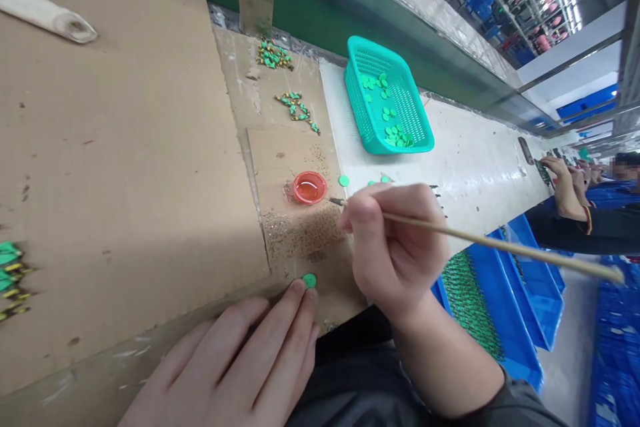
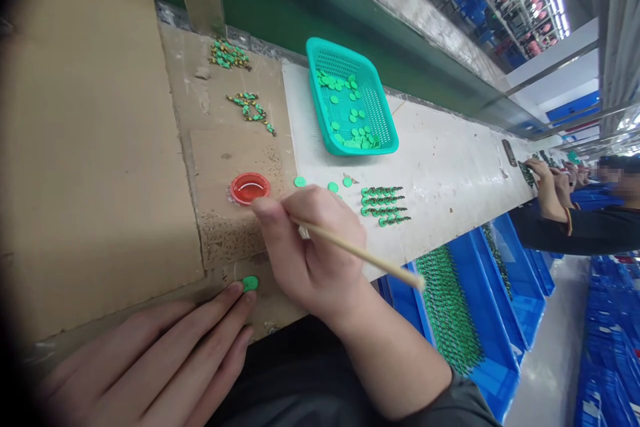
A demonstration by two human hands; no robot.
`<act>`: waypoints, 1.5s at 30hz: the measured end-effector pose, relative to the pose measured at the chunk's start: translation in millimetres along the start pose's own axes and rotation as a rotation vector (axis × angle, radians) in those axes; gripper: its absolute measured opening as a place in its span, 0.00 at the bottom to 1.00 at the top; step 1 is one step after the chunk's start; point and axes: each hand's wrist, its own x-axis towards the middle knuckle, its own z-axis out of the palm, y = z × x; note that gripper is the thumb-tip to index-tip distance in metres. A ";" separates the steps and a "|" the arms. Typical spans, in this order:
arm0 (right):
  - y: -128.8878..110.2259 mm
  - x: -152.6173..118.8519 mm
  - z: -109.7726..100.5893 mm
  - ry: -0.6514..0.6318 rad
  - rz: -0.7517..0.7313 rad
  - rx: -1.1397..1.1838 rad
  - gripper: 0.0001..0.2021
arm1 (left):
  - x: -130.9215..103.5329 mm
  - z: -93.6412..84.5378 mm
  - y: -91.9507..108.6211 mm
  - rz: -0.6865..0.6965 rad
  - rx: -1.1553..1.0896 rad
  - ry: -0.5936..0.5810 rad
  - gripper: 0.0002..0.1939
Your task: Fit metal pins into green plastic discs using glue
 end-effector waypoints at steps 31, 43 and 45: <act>-21.6 -58.5 -16.3 -0.236 0.017 0.074 0.11 | -13.1 -7.3 3.7 -0.008 -0.028 -0.149 0.22; -17.8 -64.1 -19.2 -0.184 0.075 0.196 0.04 | -14.0 -3.5 -4.9 0.068 0.022 -0.149 0.22; -16.7 -64.1 -18.7 -0.167 0.083 0.229 0.04 | -14.1 -4.3 -6.5 0.077 0.037 -0.165 0.22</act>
